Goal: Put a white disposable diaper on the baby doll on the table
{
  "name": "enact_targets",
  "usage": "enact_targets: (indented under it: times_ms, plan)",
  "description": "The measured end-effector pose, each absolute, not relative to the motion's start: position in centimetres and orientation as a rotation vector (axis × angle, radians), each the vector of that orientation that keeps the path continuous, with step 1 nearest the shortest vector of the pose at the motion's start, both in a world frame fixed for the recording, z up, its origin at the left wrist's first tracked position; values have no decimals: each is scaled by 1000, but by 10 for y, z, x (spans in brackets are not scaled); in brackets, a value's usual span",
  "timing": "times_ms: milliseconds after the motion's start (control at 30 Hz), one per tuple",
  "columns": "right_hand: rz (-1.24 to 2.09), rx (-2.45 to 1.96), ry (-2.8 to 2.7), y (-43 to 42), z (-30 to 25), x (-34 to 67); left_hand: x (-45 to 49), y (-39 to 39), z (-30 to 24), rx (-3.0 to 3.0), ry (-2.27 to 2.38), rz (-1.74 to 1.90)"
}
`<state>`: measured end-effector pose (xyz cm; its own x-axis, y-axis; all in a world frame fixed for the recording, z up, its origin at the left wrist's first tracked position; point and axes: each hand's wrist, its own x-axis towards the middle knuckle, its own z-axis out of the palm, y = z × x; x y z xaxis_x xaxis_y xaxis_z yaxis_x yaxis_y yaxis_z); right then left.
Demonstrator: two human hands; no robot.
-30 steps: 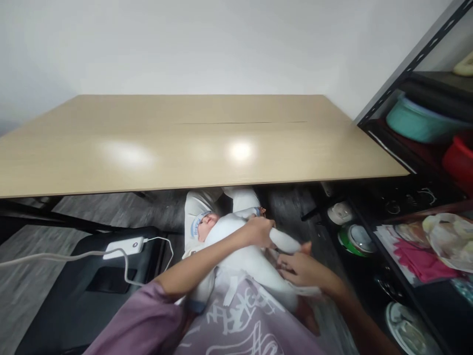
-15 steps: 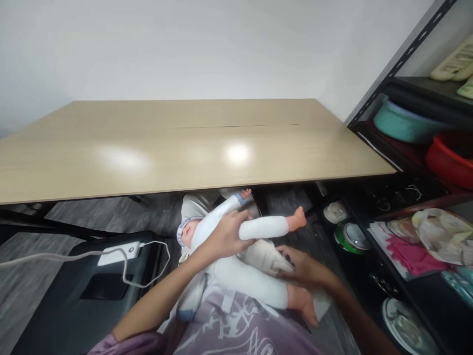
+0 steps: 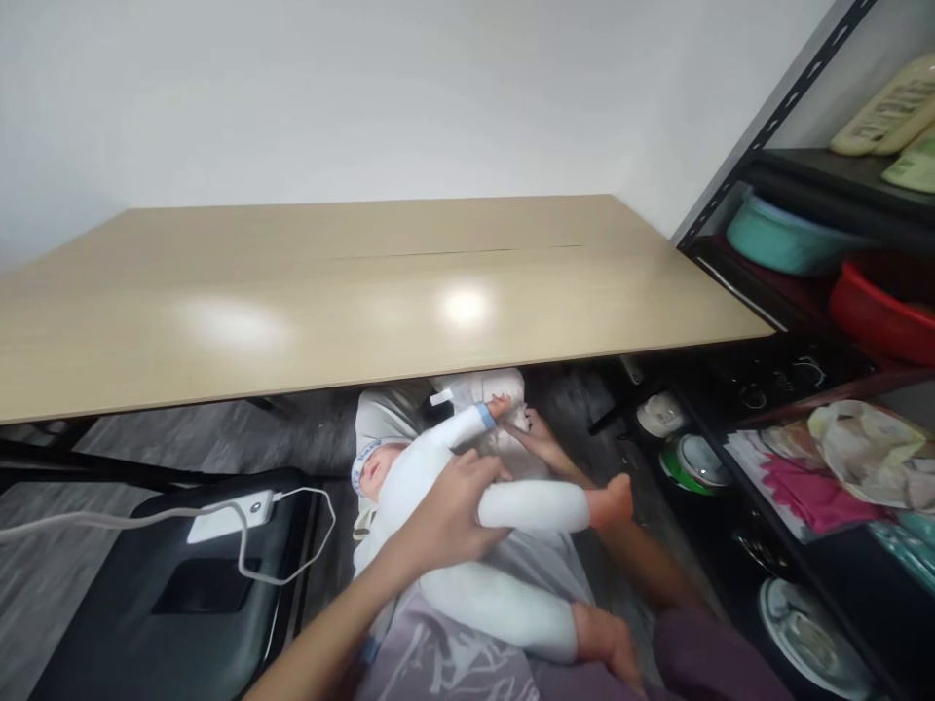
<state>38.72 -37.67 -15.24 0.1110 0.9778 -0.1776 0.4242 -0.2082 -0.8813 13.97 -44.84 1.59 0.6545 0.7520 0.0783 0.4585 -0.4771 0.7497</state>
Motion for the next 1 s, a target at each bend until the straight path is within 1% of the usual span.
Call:
enact_targets:
  times_ms: [167,333,467,600,700,800,900,1000]
  plan:
    - [931,-1827,-1305,-345,-181,375,141,-455,8,2168,949,487]
    - [727,-1806,-1360,-369,-182,383,144,-454,7,2195,949,465]
    - [601,-1655,-1482,-396,-153,394,150,-454,4,2223,949,449]
    - [436,-1358,-1829,-403,-96,406,149,-457,3,2268,932,429]
    - [480,-1094,-2204,-387,-57,401,147,-461,6,2326,889,368]
    - [584,-946,-2443,-359,-37,375,141,-466,14,2303,847,391]
    - [721,-981,-2733,-333,-33,338,127,-477,18,2297,822,466]
    - [668,-1042,-2919,-323,-27,310,95,-501,2,2334,938,603]
